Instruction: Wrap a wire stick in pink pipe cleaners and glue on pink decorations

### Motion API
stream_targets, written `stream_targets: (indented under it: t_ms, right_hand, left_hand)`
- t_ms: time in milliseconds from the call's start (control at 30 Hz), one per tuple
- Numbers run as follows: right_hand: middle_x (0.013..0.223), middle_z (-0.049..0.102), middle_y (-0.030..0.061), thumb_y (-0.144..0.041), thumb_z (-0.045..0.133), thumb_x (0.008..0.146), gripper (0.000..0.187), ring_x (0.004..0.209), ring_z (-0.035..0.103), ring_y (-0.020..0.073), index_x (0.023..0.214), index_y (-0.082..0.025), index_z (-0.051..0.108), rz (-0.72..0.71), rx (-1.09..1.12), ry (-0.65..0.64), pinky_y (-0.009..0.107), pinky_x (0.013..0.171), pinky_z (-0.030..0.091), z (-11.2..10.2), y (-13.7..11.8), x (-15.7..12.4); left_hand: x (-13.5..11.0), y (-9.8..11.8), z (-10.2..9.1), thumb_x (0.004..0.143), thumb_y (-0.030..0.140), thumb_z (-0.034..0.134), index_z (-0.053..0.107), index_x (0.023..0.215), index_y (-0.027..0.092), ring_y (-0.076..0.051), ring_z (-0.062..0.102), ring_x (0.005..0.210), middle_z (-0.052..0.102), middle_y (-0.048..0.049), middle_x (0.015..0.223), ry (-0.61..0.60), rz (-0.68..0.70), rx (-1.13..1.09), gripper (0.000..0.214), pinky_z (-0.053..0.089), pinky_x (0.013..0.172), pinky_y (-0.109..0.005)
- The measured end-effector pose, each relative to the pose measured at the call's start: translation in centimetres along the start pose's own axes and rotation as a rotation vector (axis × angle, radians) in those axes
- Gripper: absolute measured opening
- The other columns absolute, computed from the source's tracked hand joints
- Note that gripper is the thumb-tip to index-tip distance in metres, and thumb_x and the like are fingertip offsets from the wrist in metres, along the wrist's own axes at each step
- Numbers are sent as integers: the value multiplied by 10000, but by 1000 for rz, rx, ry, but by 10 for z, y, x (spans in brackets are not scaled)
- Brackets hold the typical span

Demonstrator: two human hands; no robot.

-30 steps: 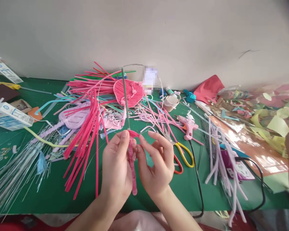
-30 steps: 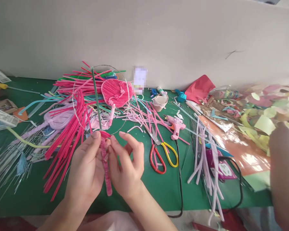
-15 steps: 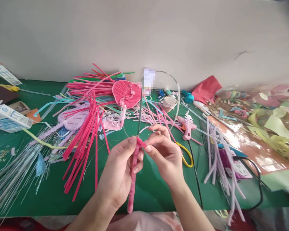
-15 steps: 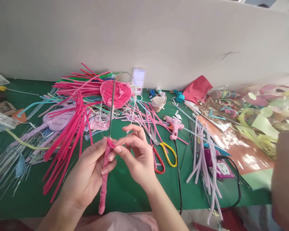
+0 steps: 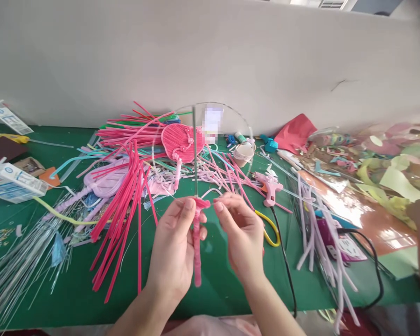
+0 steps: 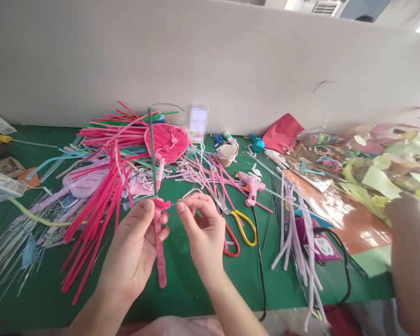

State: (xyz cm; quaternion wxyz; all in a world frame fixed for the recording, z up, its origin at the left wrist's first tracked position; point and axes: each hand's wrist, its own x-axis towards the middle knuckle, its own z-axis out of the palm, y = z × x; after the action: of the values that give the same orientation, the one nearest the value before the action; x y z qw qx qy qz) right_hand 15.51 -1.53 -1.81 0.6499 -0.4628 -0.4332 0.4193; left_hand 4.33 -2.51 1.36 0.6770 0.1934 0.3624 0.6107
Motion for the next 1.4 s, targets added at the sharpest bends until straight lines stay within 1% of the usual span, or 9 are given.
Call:
stream_targets:
  t_ms: [133,300,467,667,900,1000,1100,1200,1400]
  right_hand:
    - [816,700,28,-390,748,807,183,690,587,145,862,-216,766,176,37,27,271,593,464,10,7,-10]
    - [762,721,28,-410,811,727,230,606,538,116,807,-197,775,265,65,40,229,501,400,11,4,-3]
    - [755,717,31,-422,826,700,272,555,490,81,784,-170,767,391,163,-8,200,458,367,14,2,-1]
    - [767,691,21,-385,759,780,212,577,538,103,811,-176,743,192,24,19,222,480,417,15,5,-6]
    - [817,673,28,-321,730,821,150,763,622,160,750,-192,698,67,24,1,250,577,474,11,13,-5]
    - [807,674,30,-303,711,843,140,778,619,163,748,-201,700,-13,-21,-23,257,587,476,8,14,-4]
    - [810,678,39,-309,694,859,143,762,623,168,760,-206,700,-58,-42,-27,252,536,458,7,16,-4]
    - [816,688,49,-297,687,866,122,780,630,174,786,-209,713,-117,-82,-27,257,546,467,7,18,-4]
    - [800,689,45,-299,709,848,135,767,631,168,764,-195,696,-112,-92,8,267,589,490,10,19,-5]
  left_hand:
    - [7,-6,-2,815,338,759,734,839,160,-83,559,649,649,-2,774,52,14,0,182,467,505,-159]
    - [10,-12,-5,823,385,735,747,872,133,-104,591,675,688,-42,824,117,13,-19,258,460,513,-181]
    - [11,-17,-5,844,351,712,734,845,154,-104,590,667,685,-24,790,127,113,79,199,474,575,-191]
    - [11,-21,-10,877,396,667,724,898,158,-104,522,584,642,-9,708,108,160,262,245,439,543,-202]
    - [11,-19,-10,862,386,671,693,757,163,-78,429,496,573,20,622,111,116,245,248,381,469,-192]
    - [10,-18,-10,880,411,650,708,809,163,-79,431,499,561,25,600,96,115,283,265,390,482,-189]
    - [11,-16,-12,828,424,717,716,898,161,-78,456,513,584,20,623,80,98,295,272,391,481,-183]
    - [12,-16,-13,754,375,799,704,833,160,-67,438,510,554,33,598,100,104,270,248,341,447,-163]
    - [13,-17,-14,758,364,795,699,801,171,-61,389,499,498,51,560,103,100,273,219,297,440,-161]
